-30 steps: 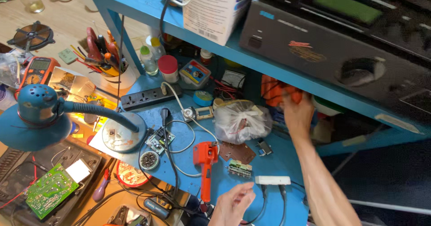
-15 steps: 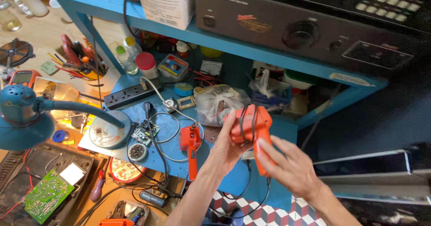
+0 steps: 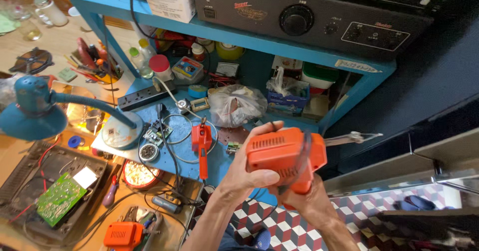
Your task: The person uses a heat gun to apply heat to a green circuit board with a heatsink, then connects multimeter probes to test the board. The person unplugs and replugs the heat gun cord and continues heating the board.
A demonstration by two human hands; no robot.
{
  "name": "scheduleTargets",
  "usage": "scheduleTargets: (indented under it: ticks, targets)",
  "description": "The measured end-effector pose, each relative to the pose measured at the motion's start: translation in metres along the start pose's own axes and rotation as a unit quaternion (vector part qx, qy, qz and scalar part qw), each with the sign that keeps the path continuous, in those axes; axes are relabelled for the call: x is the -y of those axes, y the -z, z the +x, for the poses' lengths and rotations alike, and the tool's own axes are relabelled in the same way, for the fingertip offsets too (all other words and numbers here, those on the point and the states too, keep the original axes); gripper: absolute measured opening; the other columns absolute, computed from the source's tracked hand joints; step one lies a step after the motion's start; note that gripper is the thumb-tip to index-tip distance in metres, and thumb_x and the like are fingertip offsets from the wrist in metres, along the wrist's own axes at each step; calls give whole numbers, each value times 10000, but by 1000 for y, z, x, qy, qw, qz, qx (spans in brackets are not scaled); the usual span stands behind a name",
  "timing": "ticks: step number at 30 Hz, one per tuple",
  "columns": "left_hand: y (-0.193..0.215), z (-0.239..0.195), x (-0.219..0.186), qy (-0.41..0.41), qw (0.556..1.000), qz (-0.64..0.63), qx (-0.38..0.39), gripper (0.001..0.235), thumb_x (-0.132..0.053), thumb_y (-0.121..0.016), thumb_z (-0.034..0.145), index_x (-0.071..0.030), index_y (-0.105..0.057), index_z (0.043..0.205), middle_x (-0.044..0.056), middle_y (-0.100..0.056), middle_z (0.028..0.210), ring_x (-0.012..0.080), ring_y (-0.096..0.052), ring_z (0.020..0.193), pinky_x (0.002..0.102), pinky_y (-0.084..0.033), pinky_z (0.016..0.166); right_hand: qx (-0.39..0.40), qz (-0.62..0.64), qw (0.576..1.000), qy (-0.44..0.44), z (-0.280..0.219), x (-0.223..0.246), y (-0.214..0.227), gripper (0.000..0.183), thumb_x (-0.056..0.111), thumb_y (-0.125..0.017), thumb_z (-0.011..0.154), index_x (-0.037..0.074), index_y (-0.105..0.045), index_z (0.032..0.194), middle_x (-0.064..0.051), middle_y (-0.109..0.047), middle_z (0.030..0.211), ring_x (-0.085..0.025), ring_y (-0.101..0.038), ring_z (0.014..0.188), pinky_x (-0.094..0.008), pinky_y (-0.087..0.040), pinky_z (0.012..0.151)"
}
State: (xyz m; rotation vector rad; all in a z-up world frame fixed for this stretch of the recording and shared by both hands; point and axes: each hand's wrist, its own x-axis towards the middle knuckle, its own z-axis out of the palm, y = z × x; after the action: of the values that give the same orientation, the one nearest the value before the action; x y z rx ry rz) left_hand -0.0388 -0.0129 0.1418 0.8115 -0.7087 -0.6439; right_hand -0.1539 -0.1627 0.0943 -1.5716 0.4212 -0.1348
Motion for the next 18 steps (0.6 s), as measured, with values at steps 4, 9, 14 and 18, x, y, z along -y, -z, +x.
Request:
scheduleTargets:
  ticks: [4, 9, 14, 18]
  targets:
    - [-16, 9, -21, -3, 992, -120, -47, 518, -296, -690, 955, -71, -501, 1381, 118, -595, 1422, 239, -577, 1311, 416, -457, 1136, -79, -122, 976, 161, -13, -3, 12, 187, 114, -805, 717, -5, -745, 848, -24, -729, 678, -89, -653, 591, -296, -542, 531]
    - [-9, 38, -75, -48, 983, -115, -136, 402, -462, -501, 1102, -83, -624, 1158, 93, -706, 1097, 191, -687, 935, 399, -566, 967, -174, -317, 928, 88, -24, -18, 28, 204, 177, -864, 795, 1, -767, 831, -76, -718, 675, -140, -688, 604, -303, -561, 583]
    - [3, 58, -132, -79, 989, -40, -119, 401, -408, -467, 1094, -69, -677, 1145, 59, -672, 866, 145, -602, 659, 397, -576, 784, -211, -169, 915, 300, -64, -23, 53, 371, 80, -811, 775, 7, -695, 1120, -75, -741, 889, -151, -713, 752, -310, -583, 710]
    - [-7, 60, -170, -155, 984, 45, -70, 320, -307, -466, 1043, -34, -632, 1015, 71, -661, 834, 152, -539, 626, 406, -548, 757, -256, -79, 900, 344, -109, -14, 59, 479, 35, -782, 812, -20, -606, 1255, -94, -719, 987, -180, -717, 748, -321, -619, 739]
